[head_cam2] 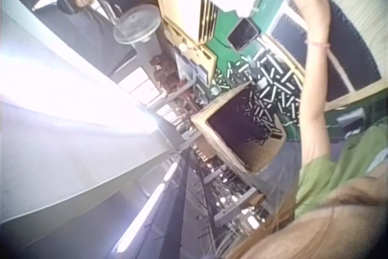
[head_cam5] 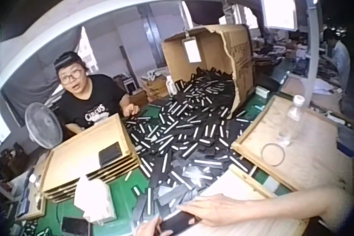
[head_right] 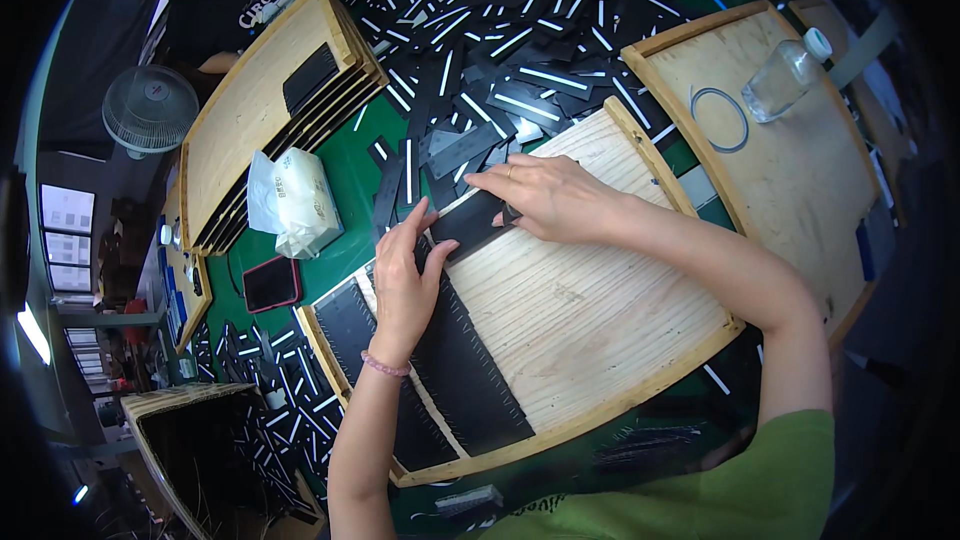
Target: Manual assembly of small black components and blue strips onto a board at a factory workbench.
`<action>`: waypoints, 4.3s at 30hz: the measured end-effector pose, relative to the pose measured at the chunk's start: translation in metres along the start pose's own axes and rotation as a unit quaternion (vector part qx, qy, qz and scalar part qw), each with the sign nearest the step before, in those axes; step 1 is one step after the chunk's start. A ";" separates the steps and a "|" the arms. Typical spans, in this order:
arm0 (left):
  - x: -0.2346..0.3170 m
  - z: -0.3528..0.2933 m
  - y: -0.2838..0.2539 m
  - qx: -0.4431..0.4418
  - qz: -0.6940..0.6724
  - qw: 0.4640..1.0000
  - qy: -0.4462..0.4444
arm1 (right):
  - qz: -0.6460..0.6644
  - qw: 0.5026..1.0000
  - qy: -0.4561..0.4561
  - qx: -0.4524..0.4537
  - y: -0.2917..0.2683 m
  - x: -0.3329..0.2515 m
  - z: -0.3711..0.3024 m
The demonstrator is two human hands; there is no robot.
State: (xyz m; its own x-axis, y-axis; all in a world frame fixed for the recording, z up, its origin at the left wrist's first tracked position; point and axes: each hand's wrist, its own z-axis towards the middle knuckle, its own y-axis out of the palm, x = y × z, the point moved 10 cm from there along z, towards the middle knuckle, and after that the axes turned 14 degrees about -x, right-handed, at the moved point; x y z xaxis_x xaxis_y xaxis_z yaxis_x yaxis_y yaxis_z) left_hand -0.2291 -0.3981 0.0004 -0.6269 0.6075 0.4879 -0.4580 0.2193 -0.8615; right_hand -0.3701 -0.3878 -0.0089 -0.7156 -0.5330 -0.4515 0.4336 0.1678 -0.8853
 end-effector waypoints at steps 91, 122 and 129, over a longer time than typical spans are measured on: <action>0.057 -0.034 0.028 -0.092 0.195 0.968 0.128 | -0.142 0.983 -0.108 0.051 0.010 -0.049 -0.048; 0.075 -0.054 0.038 -0.132 0.237 0.943 0.192 | -0.145 0.977 -0.149 0.053 0.016 -0.066 -0.068; 0.079 -0.057 0.038 -0.137 0.237 0.943 0.191 | -0.167 0.971 -0.156 0.075 0.013 -0.071 -0.070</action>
State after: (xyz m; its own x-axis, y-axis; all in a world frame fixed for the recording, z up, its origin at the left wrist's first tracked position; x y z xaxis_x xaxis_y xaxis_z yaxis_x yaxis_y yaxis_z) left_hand -0.2598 -0.2984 -0.0023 -0.4240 0.9057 -0.0021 0.0292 0.0113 -0.9995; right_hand -0.3520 -0.2898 0.0043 -0.6394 -0.7660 -0.0664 0.2982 -0.1674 -0.9397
